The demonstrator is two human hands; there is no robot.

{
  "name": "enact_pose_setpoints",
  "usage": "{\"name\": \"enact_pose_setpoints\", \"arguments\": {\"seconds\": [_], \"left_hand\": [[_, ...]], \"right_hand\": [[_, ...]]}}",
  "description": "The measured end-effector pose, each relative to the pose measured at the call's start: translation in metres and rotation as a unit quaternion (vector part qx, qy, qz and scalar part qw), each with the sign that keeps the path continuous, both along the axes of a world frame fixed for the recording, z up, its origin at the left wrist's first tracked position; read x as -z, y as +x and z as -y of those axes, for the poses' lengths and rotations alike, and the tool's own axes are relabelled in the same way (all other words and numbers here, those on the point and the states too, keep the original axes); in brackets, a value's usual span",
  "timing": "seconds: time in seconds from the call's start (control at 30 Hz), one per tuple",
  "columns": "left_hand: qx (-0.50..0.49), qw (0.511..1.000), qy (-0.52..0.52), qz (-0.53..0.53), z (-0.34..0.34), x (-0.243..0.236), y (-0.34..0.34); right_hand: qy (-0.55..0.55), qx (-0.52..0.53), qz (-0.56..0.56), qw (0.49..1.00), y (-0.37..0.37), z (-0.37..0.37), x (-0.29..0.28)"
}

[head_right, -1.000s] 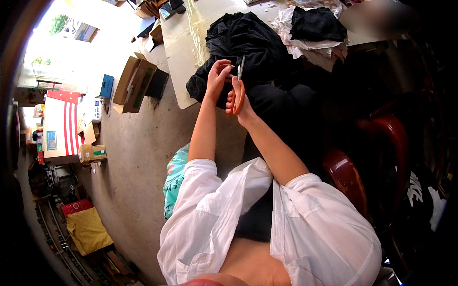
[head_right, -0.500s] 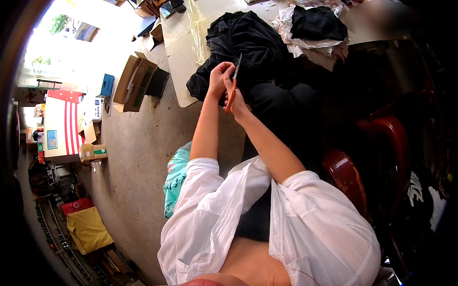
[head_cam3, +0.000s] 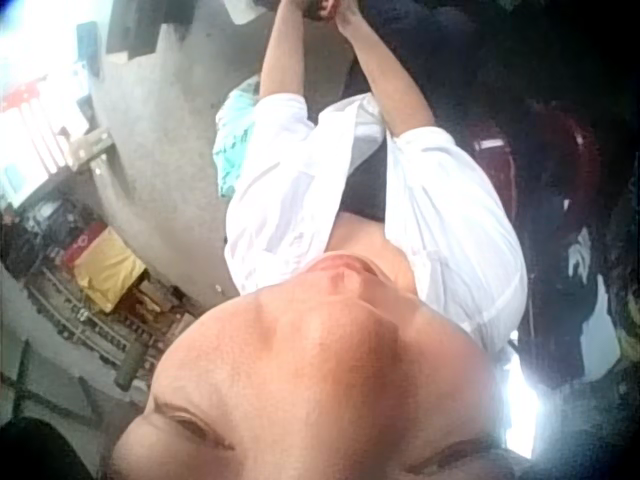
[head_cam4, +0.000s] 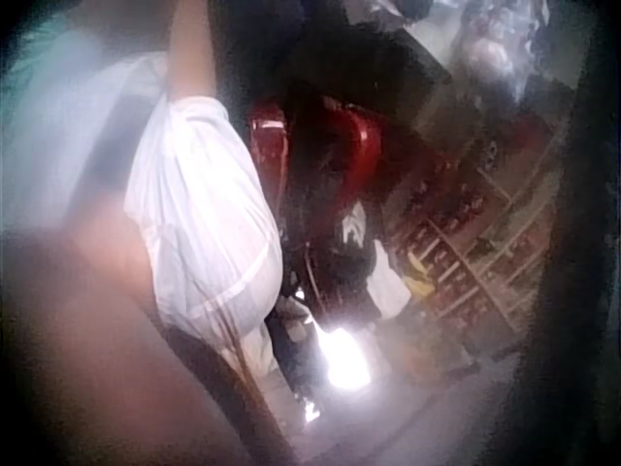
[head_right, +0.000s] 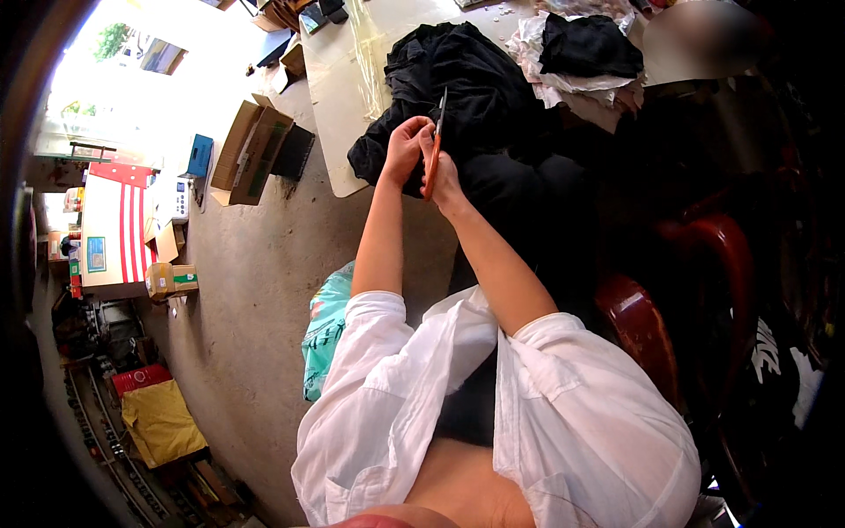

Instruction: The person uses orange-handled scissors to cut a black t-shirt laid out on a table. They repeatedly trim the edges and sleeves of the garment, separating pieces of fabric and moving them aside. The task involves continuous cutting and repositioning of the shirt to access different areas.

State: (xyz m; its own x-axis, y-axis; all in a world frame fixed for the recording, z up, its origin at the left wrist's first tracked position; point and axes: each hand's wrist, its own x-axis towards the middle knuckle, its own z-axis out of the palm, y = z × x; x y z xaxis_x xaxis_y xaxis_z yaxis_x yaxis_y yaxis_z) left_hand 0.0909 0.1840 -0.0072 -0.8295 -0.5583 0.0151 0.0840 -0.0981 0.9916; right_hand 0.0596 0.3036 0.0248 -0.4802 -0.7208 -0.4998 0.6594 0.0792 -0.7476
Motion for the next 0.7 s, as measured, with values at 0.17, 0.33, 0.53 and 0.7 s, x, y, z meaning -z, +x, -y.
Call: {"name": "enact_pose_setpoints", "arguments": {"seconds": [0.17, 0.33, 0.53, 0.7], "left_hand": [[-0.028, 1.0, 0.003, -0.003, -0.003, 0.0, -0.006], [-0.009, 0.997, -0.073, 0.014, -0.005, -0.003, 0.001], [0.025, 0.994, -0.102, 0.023, -0.001, 0.008, -0.002], [-0.042, 0.977, -0.205, 0.038, -0.007, 0.019, -0.009]], "right_hand": [[0.011, -0.005, -0.146, 0.989, -0.006, 0.002, 0.016], [0.006, 0.018, -0.096, 0.995, -0.002, -0.001, 0.004], [-0.023, -0.001, -0.055, 0.998, -0.002, -0.012, -0.006], [-0.027, -0.012, -0.085, 0.996, -0.005, -0.011, -0.003]]}}
